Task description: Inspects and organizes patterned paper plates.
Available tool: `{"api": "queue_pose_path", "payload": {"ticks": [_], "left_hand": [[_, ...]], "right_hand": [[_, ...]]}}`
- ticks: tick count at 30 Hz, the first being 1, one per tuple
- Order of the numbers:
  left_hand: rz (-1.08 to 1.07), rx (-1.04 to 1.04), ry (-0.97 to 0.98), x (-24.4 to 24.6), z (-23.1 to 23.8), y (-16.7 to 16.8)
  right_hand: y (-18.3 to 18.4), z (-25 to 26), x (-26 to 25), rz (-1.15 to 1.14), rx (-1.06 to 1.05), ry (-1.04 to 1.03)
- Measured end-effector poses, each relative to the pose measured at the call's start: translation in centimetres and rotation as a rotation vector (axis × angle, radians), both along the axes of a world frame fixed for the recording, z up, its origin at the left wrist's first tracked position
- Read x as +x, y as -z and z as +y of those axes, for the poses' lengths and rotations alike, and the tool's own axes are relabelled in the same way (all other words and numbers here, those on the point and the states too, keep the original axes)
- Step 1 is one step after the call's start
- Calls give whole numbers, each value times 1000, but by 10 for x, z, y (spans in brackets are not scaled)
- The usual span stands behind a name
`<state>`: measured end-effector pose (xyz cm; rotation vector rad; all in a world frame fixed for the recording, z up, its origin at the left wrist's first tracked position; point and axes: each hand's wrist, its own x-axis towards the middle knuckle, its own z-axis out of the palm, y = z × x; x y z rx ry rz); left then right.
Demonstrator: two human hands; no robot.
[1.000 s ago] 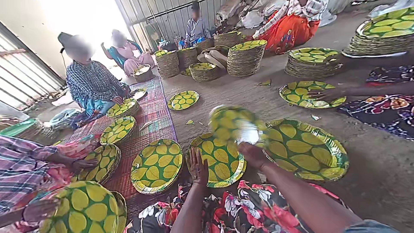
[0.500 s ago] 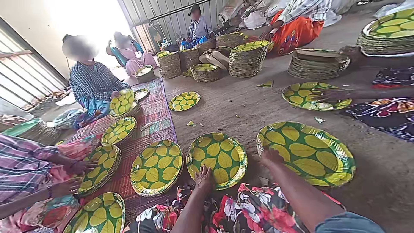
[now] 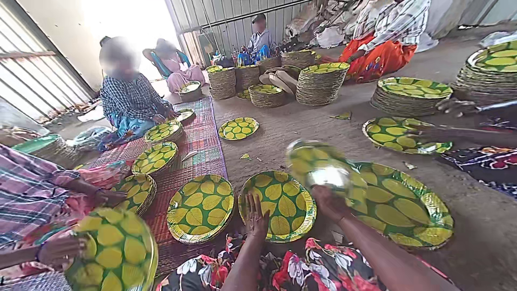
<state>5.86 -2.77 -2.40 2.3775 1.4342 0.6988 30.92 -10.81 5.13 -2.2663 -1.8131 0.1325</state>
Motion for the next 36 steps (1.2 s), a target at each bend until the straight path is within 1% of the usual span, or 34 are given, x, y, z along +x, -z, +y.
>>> {"api": "queue_pose_path", "payload": {"ticks": [1,2,3,4,5,6,7,8,9,11,12,14,15,17,19,22,24,26,27,28,29,30,31,32,33,34,35,36], "left_hand": [[-57,196,-61,2,6,1],[-65,291,-91,3,10,-1],[-26,255,-76,1,10,-4],[54,111,-25,-2,8,-7],[177,-82,46,-5,5,-7],[316,-268,116,-6,5,-6],[433,-395,168,-6,5,-2],[490,-457,199,-4,4,2],[498,-488,208,-3,0,5],[499,-511,215,0,0,4],[501,-512,220,0,0,5],[511,-509,224,2,3,7],[518,-506,224,3,3,8],[516,-505,225,4,4,8],[515,-507,226,3,4,7],[534,-508,234,3,5,8],[529,-523,237,4,6,7],[449,-501,216,4,7,5],[353,-439,192,3,6,3],[225,-323,153,4,5,0],[109,-162,104,5,4,-1],[25,6,64,6,6,-1],[-29,152,39,6,9,1],[-39,213,37,6,10,1],[10,166,57,5,8,-1],[104,27,102,3,4,-3],[219,-130,157,1,3,-2],[334,-267,210,0,2,1]], "right_hand": [[5,2,-13,-4,-141,-134],[13,5,-25,-11,-285,-245],[21,7,-33,-25,-411,-341],[28,10,-37,-37,-522,-401],[31,11,-37,-32,-612,-413],[31,11,-33,8,-652,-380],[30,12,-25,66,-633,-316],[29,12,-14,122,-560,-233],[25,8,-4,158,-485,-133],[18,8,13,128,-355,132],[16,7,20,141,-326,278],[20,7,32,151,-412,501],[22,6,36,138,-489,557],[23,6,38,103,-589,600],[20,9,37,117,-591,626],[16,6,40,117,-509,654],[9,1,45,116,-304,650],[5,0,44,57,-25,556],[3,1,38,47,56,452],[1,1,28,57,82,315],[4,1,15,63,69,157],[9,1,1,82,13,-19],[13,1,-13,115,-108,-181],[17,3,-24,131,-247,-318],[23,5,-30,122,-379,-415],[28,7,-31,108,-501,-454],[30,10,-29,126,-591,-420],[29,10,-24,182,-590,-336]]}}
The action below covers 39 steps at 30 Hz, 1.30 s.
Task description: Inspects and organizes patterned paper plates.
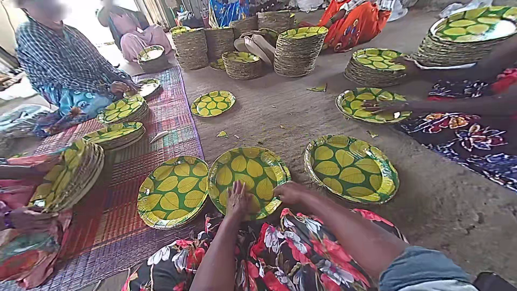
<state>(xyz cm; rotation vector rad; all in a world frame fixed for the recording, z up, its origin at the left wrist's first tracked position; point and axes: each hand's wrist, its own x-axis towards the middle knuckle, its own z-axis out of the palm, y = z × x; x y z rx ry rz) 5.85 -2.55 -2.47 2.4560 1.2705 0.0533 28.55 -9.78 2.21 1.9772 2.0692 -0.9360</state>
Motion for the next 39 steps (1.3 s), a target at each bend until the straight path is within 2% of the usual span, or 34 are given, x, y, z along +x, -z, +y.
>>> {"api": "queue_pose_path", "payload": {"ticks": [2,4,6,8,10,12,15,18,20,22,23,24,26,28,29,30,32,34,36,39], "left_hand": [[130,-109,53,3,0,4],[121,-128,57,4,2,5],[98,-127,77,6,6,4],[90,-112,104,9,12,7],[79,-121,119,11,16,7],[44,-138,129,12,18,7],[-20,-160,140,12,20,7],[-66,-154,120,12,22,8],[-143,-94,28,10,20,5],[-288,45,-194,6,18,5],[-370,97,-334,3,17,7],[-446,87,-486,1,14,4],[-569,0,-771,-1,8,-4],[-567,-117,-956,-6,0,-6],[-567,-181,-992,-9,-1,-5],[-580,-231,-1001,-11,0,-3],[-621,-327,-999,-14,5,3],[-592,-410,-1004,-14,12,9],[-509,-437,-966,-12,14,7],[-514,-390,-910,-8,15,-6]], "right_hand": [[-8,-2,17,-7,149,289],[-10,-3,32,-155,300,569],[-10,-5,47,-204,205,804],[-7,-6,57,-274,4,900],[-9,-5,59,-331,-87,931],[-13,-6,62,-343,-37,951],[-14,-11,69,-333,103,970],[-18,-13,74,-366,425,960],[-29,-12,65,-334,643,829],[-29,-10,44,-269,771,559],[-25,-10,31,-231,764,403],[-22,-11,16,-185,668,247],[-21,-8,-4,-117,289,19],[-10,-5,-12,-94,-42,-52],[-6,-5,-8,-80,-92,-16],[-2,-5,0,-55,-52,76],[-5,-8,13,-75,64,355],[-3,-4,22,-109,53,577],[8,3,31,-37,-7,693],[14,13,33,91,53,798]]}}
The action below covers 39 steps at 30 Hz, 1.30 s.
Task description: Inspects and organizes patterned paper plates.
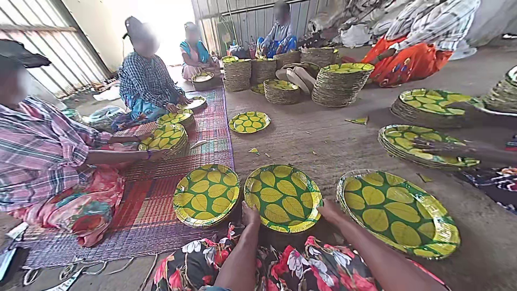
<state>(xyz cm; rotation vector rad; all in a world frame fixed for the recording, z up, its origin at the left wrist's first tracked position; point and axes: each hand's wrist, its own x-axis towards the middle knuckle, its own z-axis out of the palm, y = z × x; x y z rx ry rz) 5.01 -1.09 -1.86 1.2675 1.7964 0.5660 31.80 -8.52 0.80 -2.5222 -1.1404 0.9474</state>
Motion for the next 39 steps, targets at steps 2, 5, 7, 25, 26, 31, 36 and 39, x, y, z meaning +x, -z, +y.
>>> {"api": "queue_pose_path", "payload": {"ticks": [2,5,7,25,26,31,36,39], "left_hand": [[-56,77,6,-5,12,-24],[-159,225,21,-27,44,-76],[-175,363,33,-58,72,-112],[659,95,129,-268,83,-46],[639,144,155,-258,87,-56],[522,241,561,-188,81,-121],[380,348,842,-81,41,-179],[289,341,983,-22,10,-176]], "right_hand": [[-18,4,-5,0,104,32],[-59,18,-24,30,294,24],[-83,40,-54,88,420,21],[-10,128,-235,194,50,-345],[-24,121,-217,153,38,-376],[-78,57,-97,-160,18,-423],[-74,-8,16,-358,-72,-181],[-44,-31,48,-334,-134,-24]]}}
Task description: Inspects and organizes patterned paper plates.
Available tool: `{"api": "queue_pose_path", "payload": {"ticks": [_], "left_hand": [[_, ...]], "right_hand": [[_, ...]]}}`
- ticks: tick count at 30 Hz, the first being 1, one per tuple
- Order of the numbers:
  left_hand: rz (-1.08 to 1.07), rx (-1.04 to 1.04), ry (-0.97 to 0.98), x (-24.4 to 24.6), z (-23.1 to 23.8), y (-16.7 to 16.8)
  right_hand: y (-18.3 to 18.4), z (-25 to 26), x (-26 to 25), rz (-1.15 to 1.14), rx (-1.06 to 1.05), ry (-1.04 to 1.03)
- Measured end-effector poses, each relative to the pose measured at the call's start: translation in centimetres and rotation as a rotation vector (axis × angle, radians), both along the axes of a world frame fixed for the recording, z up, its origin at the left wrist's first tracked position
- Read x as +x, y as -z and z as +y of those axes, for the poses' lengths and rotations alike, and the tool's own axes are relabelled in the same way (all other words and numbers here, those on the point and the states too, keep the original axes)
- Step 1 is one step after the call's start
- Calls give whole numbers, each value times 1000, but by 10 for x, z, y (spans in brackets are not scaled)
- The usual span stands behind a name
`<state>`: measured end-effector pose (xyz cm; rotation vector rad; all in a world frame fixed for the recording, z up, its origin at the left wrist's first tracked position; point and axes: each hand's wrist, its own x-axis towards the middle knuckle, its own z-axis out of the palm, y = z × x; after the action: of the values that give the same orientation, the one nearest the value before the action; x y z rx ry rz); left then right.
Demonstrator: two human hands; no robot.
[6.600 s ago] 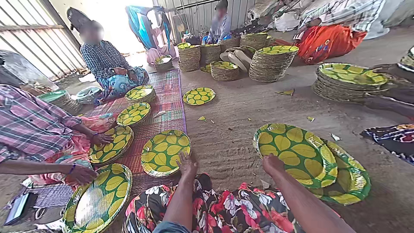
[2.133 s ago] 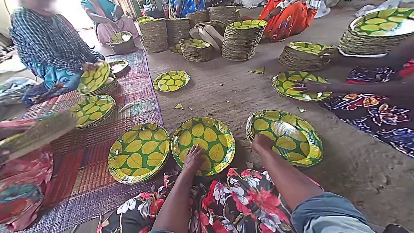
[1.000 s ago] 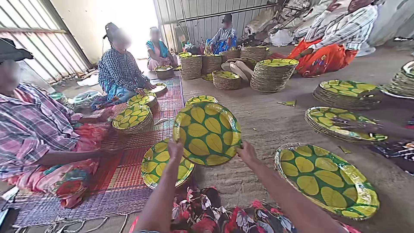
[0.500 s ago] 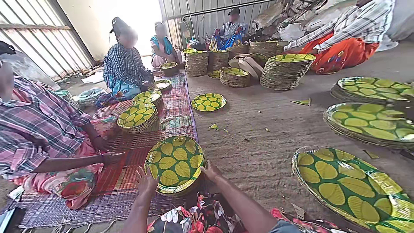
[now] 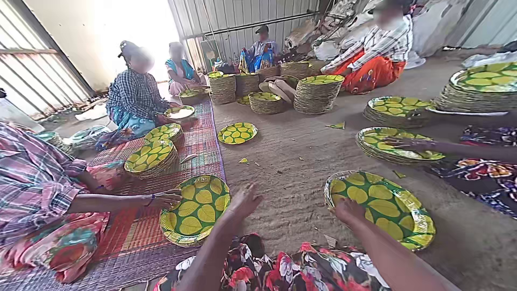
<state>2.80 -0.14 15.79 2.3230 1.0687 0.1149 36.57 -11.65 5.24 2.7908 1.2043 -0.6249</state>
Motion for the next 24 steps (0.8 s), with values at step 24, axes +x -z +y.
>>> {"api": "queue_pose_path", "payload": {"ticks": [24], "left_hand": [[-264,512,-134,44,-16,162]], "right_hand": [[16,11,-62,111,217,-792]]}}
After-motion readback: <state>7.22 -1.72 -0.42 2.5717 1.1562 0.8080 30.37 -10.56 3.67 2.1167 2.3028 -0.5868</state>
